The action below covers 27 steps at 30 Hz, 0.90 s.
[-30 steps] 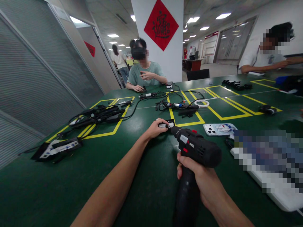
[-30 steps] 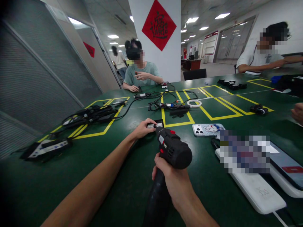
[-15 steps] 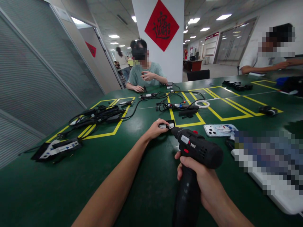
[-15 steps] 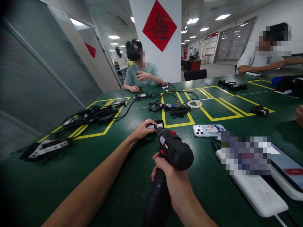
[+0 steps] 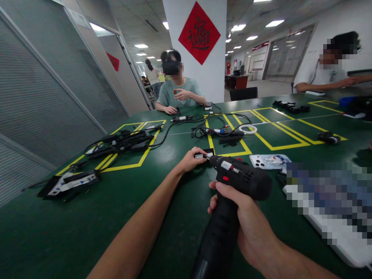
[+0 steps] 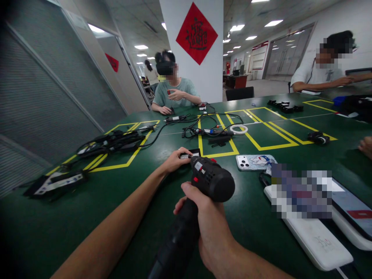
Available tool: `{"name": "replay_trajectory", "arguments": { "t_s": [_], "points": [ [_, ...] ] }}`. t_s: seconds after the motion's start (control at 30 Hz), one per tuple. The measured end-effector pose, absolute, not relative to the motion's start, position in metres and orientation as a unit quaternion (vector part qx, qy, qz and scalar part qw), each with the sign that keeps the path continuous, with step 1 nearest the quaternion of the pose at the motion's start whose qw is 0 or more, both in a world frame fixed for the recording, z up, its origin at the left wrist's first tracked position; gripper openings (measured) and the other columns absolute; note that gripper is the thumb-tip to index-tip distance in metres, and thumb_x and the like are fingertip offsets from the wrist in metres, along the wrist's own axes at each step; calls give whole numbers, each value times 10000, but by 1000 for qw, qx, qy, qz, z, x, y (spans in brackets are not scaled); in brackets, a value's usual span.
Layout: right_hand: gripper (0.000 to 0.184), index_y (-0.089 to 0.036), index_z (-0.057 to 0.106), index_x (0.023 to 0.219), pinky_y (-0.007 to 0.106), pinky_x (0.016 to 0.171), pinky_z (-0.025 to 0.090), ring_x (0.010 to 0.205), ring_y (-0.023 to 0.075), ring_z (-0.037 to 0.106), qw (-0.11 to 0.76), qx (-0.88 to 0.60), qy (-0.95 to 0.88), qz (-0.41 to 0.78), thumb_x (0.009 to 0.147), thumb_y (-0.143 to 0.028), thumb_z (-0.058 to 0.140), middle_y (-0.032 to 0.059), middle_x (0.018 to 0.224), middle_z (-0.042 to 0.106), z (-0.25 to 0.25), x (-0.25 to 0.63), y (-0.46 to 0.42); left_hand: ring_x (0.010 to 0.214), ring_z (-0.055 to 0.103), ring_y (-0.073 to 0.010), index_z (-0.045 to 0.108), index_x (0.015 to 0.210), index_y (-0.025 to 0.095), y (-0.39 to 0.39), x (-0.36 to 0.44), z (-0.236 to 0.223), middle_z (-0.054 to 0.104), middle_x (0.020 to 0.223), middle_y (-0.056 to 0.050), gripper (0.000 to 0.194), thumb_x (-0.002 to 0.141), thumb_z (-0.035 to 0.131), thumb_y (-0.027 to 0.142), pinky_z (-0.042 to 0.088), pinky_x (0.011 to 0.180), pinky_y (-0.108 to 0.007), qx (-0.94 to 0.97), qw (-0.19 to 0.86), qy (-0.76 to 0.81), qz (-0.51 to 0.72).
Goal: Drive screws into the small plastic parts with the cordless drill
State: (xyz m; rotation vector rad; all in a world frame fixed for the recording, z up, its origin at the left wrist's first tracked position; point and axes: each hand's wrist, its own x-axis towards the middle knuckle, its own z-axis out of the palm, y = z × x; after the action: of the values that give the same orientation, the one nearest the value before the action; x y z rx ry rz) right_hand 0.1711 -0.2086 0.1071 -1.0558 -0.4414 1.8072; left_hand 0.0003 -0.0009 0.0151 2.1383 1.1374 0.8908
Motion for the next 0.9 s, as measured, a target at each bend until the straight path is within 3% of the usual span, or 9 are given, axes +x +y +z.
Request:
{"name": "replay_trajectory", "arguments": {
  "t_s": [0.13, 0.27, 0.57, 0.9],
  "points": [
    [399, -154, 620, 1027, 254, 601, 438, 651, 159, 572, 485, -373, -228, 758, 683, -343, 692, 33, 653, 622, 102, 167, -211, 905, 545, -190, 657, 937, 211, -1, 1, 15, 576, 951, -30, 282, 695, 628, 351, 435, 836, -317, 794, 276, 430, 329],
    [383, -166, 611, 1058, 238, 539, 401, 587, 139, 515, 509, -373, -215, 745, 745, -387, 619, 16, 594, 583, 89, 160, -213, 898, 544, -186, 658, 940, 211, 1, 0, 14, 570, 960, -30, 289, 693, 637, 359, 437, 824, -306, 793, 279, 428, 332],
    [269, -154, 591, 855, 236, 488, 388, 510, 136, 494, 533, -374, -163, 741, 748, -399, 560, 26, 532, 573, 92, 153, -212, 866, 538, -175, 658, 947, 214, 0, -1, 16, 551, 935, -24, 286, 700, 636, 357, 433, 793, -293, 798, 286, 414, 332],
    [233, -167, 553, 838, 240, 499, 398, 509, 131, 490, 515, -396, -230, 725, 755, -385, 557, 11, 530, 575, 87, 155, -210, 906, 536, -184, 654, 955, 207, -1, -1, 17, 568, 969, -33, 284, 706, 630, 340, 428, 846, -310, 801, 288, 414, 323]
  ]
}}
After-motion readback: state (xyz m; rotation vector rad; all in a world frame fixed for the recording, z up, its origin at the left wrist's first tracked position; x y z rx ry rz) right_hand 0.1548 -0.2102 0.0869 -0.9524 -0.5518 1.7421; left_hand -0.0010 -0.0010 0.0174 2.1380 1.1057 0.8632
